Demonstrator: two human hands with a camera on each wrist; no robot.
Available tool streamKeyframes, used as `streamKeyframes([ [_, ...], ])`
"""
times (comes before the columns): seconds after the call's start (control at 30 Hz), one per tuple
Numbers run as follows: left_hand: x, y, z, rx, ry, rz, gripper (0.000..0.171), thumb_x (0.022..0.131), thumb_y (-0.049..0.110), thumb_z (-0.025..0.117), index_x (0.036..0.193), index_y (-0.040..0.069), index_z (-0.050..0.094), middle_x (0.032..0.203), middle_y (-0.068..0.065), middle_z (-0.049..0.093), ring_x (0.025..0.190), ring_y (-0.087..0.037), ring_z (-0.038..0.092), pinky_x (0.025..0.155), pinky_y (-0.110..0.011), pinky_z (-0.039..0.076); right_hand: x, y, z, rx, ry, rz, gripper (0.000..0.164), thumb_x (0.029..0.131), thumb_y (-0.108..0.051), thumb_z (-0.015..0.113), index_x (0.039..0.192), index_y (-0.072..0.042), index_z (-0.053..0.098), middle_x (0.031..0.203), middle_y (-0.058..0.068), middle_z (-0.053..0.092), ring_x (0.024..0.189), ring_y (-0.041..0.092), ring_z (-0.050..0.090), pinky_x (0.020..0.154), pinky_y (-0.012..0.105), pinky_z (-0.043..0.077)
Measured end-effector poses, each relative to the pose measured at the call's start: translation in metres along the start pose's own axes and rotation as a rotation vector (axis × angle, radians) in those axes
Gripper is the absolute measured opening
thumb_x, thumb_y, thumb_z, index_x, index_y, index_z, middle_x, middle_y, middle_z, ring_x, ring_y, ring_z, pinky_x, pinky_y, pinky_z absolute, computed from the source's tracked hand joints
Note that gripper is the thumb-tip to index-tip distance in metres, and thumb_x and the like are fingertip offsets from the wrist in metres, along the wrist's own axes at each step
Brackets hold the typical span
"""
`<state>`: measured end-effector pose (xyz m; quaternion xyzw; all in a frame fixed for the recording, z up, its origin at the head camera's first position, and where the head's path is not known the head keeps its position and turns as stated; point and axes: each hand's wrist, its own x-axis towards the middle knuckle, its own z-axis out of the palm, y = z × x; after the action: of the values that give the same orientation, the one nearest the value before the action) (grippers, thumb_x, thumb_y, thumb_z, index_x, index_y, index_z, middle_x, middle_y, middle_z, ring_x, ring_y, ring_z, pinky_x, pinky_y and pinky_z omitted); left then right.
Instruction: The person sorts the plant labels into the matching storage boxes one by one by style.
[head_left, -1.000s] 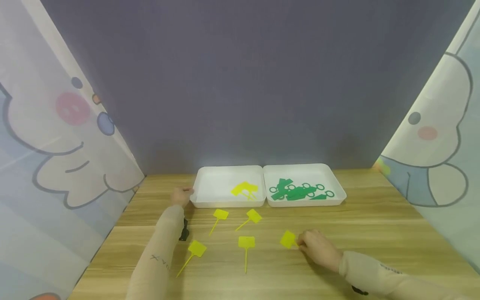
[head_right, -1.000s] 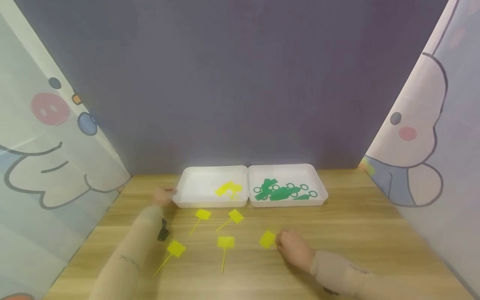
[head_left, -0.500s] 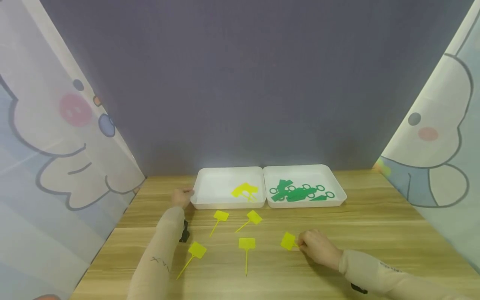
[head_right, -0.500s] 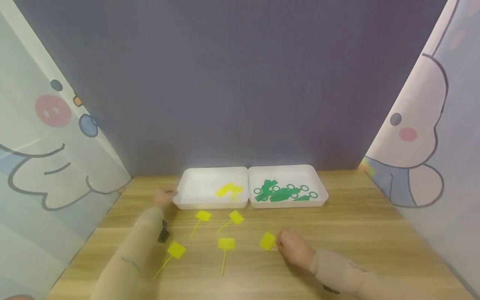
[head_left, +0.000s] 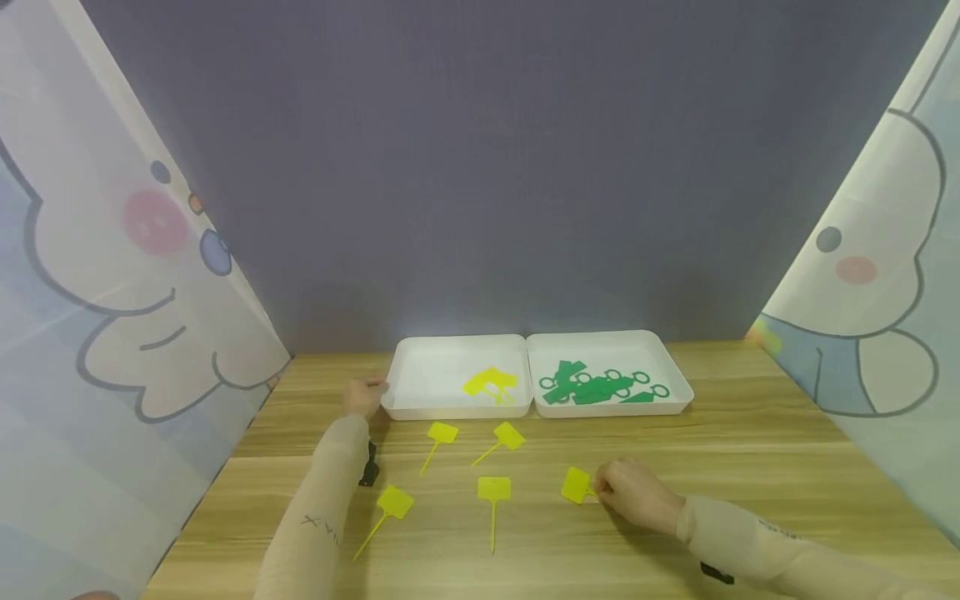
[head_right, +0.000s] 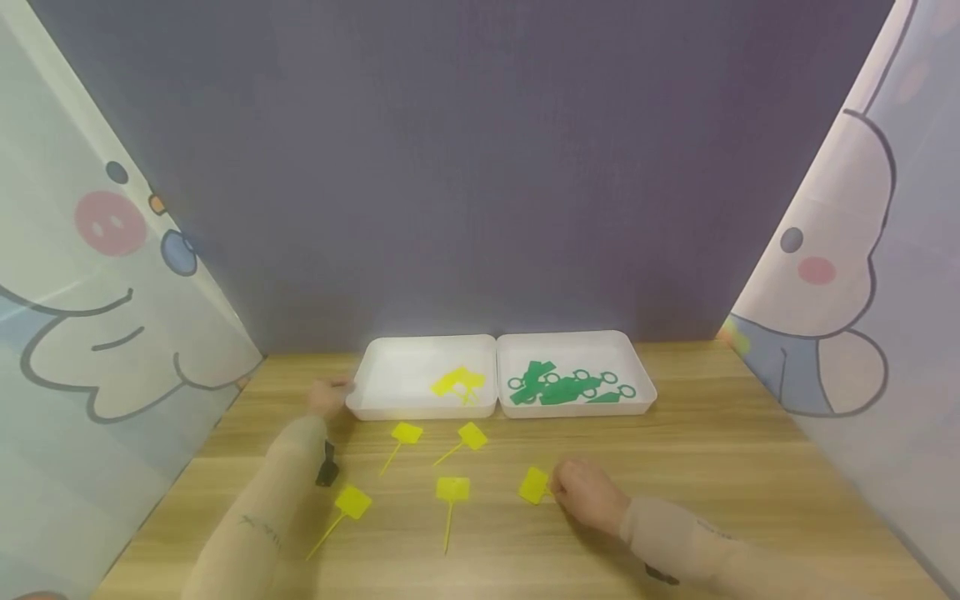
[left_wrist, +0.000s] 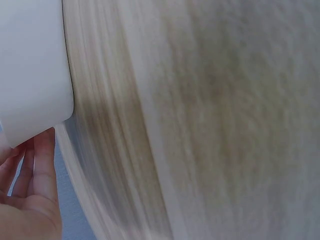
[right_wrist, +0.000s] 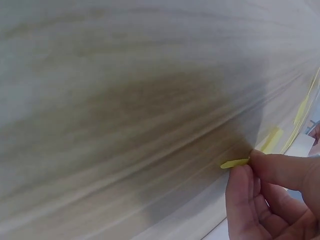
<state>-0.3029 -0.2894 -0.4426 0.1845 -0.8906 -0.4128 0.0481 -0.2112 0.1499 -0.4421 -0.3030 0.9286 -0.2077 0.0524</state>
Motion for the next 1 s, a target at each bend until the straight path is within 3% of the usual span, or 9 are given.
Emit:
streamKeyframes([
  [0.1,-0.002,0.002,0.000,0.007,0.003,0.002,0.036,0.091,0.023,0.050,0.117,0.000,0.060,0.128,-0.023,0.052,0.122,-0.041,0.043,0.100,-0.050,0.037,0.003,-0.001,-0.003,0.022,-0.012,-0.013,0.008,0.073,0.002,0.066,0.072,-0.005,0.068,0.073,0.003,0.066,0.063,0.008,0.055,0.057,0.026,0.051],
  [0.23,-0.004,0.005,-0.001,-0.005,0.013,0.005,0.036,0.090,0.022,0.050,0.116,0.000,0.060,0.127,-0.023,0.053,0.121,-0.040,0.045,0.100,-0.049,0.038,0.009,-0.001,-0.009,0.051,-0.012,-0.029,0.018,0.075,0.002,0.062,0.061,-0.009,0.058,0.059,-0.007,0.050,0.054,0.001,0.037,0.049,0.017,0.037],
  [0.43,-0.007,0.009,-0.003,-0.034,-0.002,0.001,0.036,0.091,0.020,0.049,0.119,-0.001,0.058,0.128,-0.023,0.051,0.124,-0.039,0.042,0.103,-0.049,0.035,0.023,-0.006,-0.025,0.083,-0.016,0.058,0.008,0.079,0.001,0.062,0.072,-0.004,0.063,0.068,-0.003,0.058,0.062,0.007,0.045,0.057,0.022,0.043],
  [0.67,-0.008,0.009,-0.001,-0.046,0.005,-0.005,0.036,0.091,0.019,0.049,0.118,-0.002,0.059,0.128,-0.023,0.052,0.123,-0.040,0.042,0.102,-0.050,0.036,0.047,-0.004,-0.048,0.002,0.036,-0.062,0.006,0.078,0.000,0.065,0.074,-0.001,0.068,0.070,0.002,0.067,0.059,0.004,0.050,0.058,0.021,0.049],
  [0.83,-0.006,0.006,-0.001,-0.053,0.000,-0.008,0.036,0.091,0.019,0.049,0.119,-0.001,0.058,0.128,-0.023,0.051,0.124,-0.040,0.042,0.102,-0.050,0.035,0.067,-0.011,-0.064,-0.037,0.044,-0.069,0.006,0.078,-0.002,0.067,0.083,-0.002,0.071,0.080,0.007,0.070,0.068,0.012,0.061,0.063,0.026,0.053],
  [0.9,-0.006,0.006,-0.001,-0.050,0.001,-0.010,0.036,0.091,0.020,0.049,0.119,-0.001,0.058,0.129,-0.023,0.051,0.124,-0.040,0.042,0.102,-0.051,0.035,0.076,-0.016,-0.069,-0.035,0.039,-0.076,0.004,0.079,-0.002,0.066,0.079,-0.002,0.070,0.076,0.004,0.069,0.065,0.011,0.058,0.063,0.027,0.052],
  [1.0,-0.008,0.006,-0.002,-0.048,0.006,-0.018,0.035,0.091,0.020,0.050,0.118,-0.001,0.059,0.128,-0.023,0.052,0.123,-0.040,0.042,0.102,-0.051,0.035,0.089,-0.023,-0.074,-0.019,0.021,-0.100,0.019,0.081,-0.002,0.063,0.062,-0.003,0.062,0.059,-0.005,0.055,0.053,0.007,0.044,0.055,0.022,0.042],
])
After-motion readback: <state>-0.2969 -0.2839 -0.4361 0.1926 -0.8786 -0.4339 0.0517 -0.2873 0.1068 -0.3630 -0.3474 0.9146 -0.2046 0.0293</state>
